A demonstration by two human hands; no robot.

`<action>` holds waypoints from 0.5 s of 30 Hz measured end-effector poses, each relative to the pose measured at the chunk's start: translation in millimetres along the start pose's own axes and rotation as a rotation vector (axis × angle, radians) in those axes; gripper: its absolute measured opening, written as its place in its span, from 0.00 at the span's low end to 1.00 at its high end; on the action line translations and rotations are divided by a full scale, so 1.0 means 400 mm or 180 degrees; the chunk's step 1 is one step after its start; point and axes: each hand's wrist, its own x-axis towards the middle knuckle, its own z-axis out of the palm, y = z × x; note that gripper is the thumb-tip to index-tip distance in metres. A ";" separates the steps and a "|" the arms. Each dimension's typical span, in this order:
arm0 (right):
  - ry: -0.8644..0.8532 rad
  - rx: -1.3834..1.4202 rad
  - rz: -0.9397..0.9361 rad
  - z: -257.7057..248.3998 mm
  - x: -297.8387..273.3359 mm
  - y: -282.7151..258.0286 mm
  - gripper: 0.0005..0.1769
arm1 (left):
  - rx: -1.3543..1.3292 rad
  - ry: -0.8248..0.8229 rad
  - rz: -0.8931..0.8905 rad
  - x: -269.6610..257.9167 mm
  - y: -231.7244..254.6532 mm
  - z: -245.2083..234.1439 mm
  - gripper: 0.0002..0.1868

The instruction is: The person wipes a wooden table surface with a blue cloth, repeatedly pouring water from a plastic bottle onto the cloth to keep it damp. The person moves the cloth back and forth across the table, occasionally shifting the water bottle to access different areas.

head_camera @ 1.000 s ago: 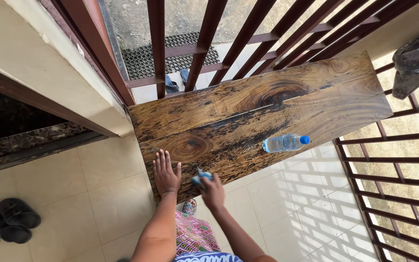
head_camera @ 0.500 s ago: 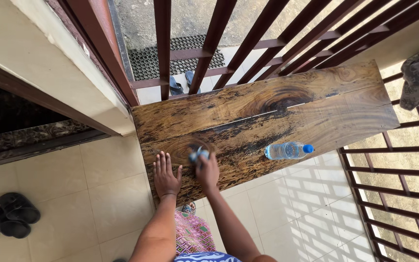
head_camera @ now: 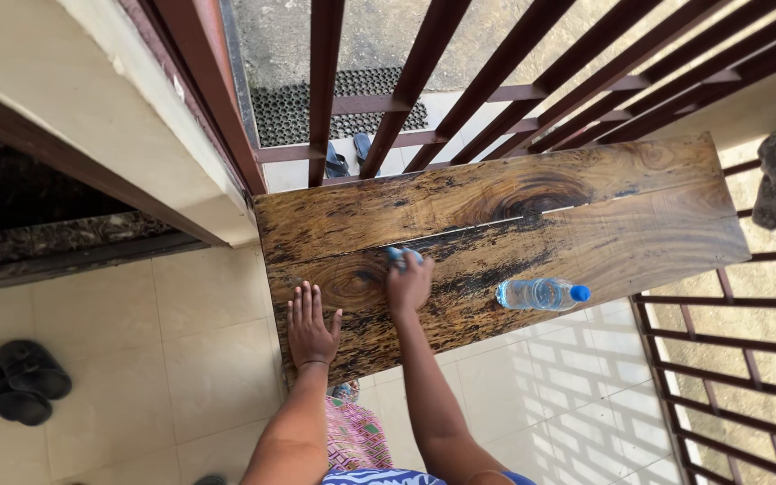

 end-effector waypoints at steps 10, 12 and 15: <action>-0.0850 0.0049 -0.0920 -0.044 -0.127 0.076 0.21 | 0.0098 -0.0051 -0.0032 0.003 -0.002 -0.003 0.40; -0.0759 -0.0154 -0.0526 -0.035 -0.070 0.090 0.14 | 0.0129 -0.0036 -0.0013 0.001 -0.001 -0.003 0.39; -0.0412 -0.0432 -0.0153 0.021 0.049 0.041 0.09 | 0.0139 -0.0058 -0.0022 0.004 -0.002 0.000 0.40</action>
